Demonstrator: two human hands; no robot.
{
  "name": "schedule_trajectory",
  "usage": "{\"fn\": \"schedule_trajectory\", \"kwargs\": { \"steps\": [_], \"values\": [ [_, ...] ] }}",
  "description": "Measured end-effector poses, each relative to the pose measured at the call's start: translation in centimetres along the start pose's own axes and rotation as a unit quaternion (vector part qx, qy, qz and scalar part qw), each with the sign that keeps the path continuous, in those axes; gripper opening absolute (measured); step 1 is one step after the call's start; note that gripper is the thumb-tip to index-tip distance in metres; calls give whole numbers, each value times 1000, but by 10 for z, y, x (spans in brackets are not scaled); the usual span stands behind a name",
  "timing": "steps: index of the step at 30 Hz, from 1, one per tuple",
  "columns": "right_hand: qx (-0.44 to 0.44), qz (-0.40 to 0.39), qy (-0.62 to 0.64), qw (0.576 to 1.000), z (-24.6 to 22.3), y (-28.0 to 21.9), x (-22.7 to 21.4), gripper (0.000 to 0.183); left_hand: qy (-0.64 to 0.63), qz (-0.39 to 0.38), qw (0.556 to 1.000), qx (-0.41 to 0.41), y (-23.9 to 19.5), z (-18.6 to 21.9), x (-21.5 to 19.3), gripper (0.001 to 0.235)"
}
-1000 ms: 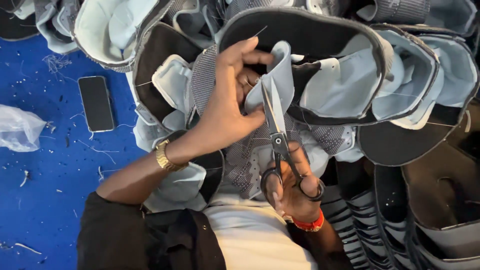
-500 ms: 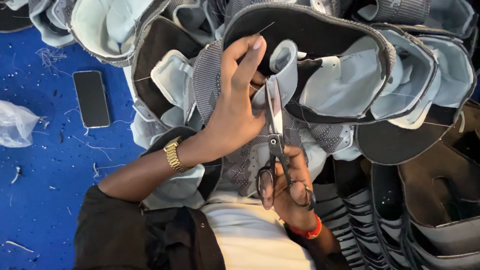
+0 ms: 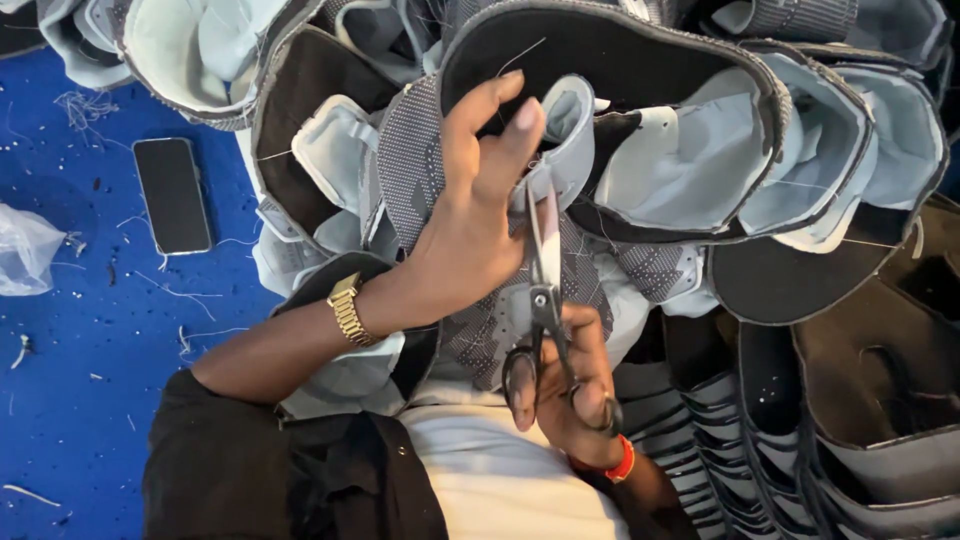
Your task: The person trims excess fabric and threads from shoe upper components using scissors.
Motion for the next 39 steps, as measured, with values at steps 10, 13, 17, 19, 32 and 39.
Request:
{"fn": "schedule_trajectory", "kwargs": {
  "steps": [10,13,17,19,32,39],
  "values": [
    [-24,91,-48,994,16,2,1,83,35,-35,999,19,-7,-4,6,101],
    [-35,101,-86,991,20,-1,-6,82,24,-34,999,17,-7,-3,6,103],
    [-63,50,-101,992,10,1,5,78,-1,3,998,61,3,4,1,108],
    [-59,40,-73,995,6,4,7,78,5,-1,999,50,-2,0,4,107],
    [-118,133,-201,963,8,10,-19,83,-125,-41,984,-124,16,-7,9,75],
    [-242,223,-413,849,6,25,-80,76,-152,47,980,-116,27,-41,22,43]
  ]
}}
Point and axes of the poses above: each hand's wrist, its own y-axis towards the middle knuckle, its own x-axis out of the palm, z = x × y, the point moved 3 cm from there along y, towards the middle knuckle, and after that the axes turned 14 degrees about x, right-handed, at the moved point
